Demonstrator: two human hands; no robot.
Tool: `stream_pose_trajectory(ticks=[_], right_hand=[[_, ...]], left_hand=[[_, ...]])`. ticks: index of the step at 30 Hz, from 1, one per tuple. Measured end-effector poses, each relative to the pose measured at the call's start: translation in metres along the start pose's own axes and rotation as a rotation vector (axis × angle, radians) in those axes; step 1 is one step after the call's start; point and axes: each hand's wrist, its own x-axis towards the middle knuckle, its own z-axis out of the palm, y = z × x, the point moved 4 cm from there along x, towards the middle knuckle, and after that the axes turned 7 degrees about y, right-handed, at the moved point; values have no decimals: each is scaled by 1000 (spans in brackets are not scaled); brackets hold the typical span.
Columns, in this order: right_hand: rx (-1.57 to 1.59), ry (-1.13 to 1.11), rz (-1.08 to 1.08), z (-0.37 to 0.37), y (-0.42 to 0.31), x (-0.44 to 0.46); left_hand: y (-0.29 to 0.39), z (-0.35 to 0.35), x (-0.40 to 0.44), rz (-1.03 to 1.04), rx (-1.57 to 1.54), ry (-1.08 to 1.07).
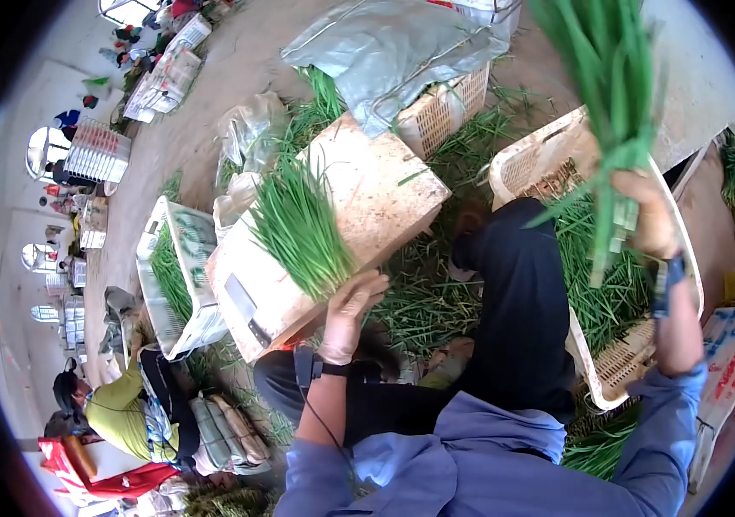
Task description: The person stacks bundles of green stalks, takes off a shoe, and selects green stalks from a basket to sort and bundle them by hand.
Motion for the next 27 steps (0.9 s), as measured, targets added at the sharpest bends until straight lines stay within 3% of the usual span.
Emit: stream_pose_trajectory(ticks=[2,3,6,9,10,11,12,13,16,17,20,21,22,23,25,26,27], right_hand=[[93,-74,42,86,13,4],[171,-216,48,123,30,9],[265,-183,170,219,108,12],[23,-99,263,276,232,20],[-106,-46,339,288,243,14],[-497,-161,436,283,252,7],[-258,-309,306,283,334,19],[-339,-254,314,283,340,14],[-348,-194,452,288,290,-5],[-306,-181,508,290,269,-8],[-275,-434,372,288,313,5],[-467,-496,280,286,326,6],[-788,-483,398,283,306,0],[-871,-483,369,286,296,-5],[-856,-543,420,290,283,-4],[-766,-617,427,294,317,5],[-762,-641,488,294,284,1]], left_hand=[[-13,3,6,-8,-114,-120],[-19,7,8,-27,-192,-155],[-39,12,20,-131,-409,-204],[-64,13,30,-254,-553,-226],[-75,7,35,-287,-629,-177],[-85,1,38,-318,-609,-202],[-93,-3,39,-345,-591,-227],[-104,-3,40,-309,-569,-47],[-119,-12,31,-414,-638,20],[-126,-15,31,-431,-695,-45],[-131,-18,31,-429,-596,-97],[-134,-22,30,-420,-589,-101],[-132,-24,29,-423,-559,-79],[-135,-26,34,-413,-581,-76],[-125,-24,34,-337,-591,-67],[-125,-30,33,-395,-637,-98],[-123,-29,37,-398,-622,-109]])
